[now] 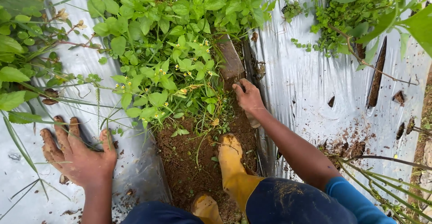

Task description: Using a hand trowel and hands to remove weeds from a garden bed covered in plastic mulch.

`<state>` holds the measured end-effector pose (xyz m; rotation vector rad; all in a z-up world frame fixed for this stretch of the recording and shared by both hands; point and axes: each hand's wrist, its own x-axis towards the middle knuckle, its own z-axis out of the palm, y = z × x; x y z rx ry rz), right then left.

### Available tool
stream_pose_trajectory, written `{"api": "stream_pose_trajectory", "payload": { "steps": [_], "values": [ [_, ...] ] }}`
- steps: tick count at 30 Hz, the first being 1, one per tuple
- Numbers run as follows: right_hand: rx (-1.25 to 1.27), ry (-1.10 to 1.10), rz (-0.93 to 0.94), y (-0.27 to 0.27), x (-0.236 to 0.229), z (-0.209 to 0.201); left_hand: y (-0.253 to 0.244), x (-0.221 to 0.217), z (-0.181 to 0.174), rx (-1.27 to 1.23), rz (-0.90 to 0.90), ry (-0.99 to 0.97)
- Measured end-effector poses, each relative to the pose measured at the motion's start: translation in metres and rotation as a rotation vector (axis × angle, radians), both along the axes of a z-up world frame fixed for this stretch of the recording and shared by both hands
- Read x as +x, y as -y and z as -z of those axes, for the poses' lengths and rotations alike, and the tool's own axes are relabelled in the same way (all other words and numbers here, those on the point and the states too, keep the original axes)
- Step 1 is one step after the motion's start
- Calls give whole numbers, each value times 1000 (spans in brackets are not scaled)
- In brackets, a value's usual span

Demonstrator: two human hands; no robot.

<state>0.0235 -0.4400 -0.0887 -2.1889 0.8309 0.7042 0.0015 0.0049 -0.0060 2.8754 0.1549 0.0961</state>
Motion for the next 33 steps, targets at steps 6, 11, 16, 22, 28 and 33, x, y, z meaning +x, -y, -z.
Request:
{"api": "stream_pose_trajectory", "payload": {
  "steps": [6,11,16,22,28,33],
  "values": [
    [69,-156,-60,-12,-33,-16,-1,0,3,6,-24,-6],
    [73,14,-2,12,-33,16,0,-1,-3,-31,-62,-112],
    [141,15,188,-1,-11,26,-2,-3,2,-16,-3,6],
    [87,-91,-119,6,-33,2,-4,-6,3,32,19,88],
    [179,14,135,12,2,34,-1,-6,2,-12,-10,-20],
    [123,-70,-137,12,-31,28,-4,-10,12,112,64,191]
  ]
}}
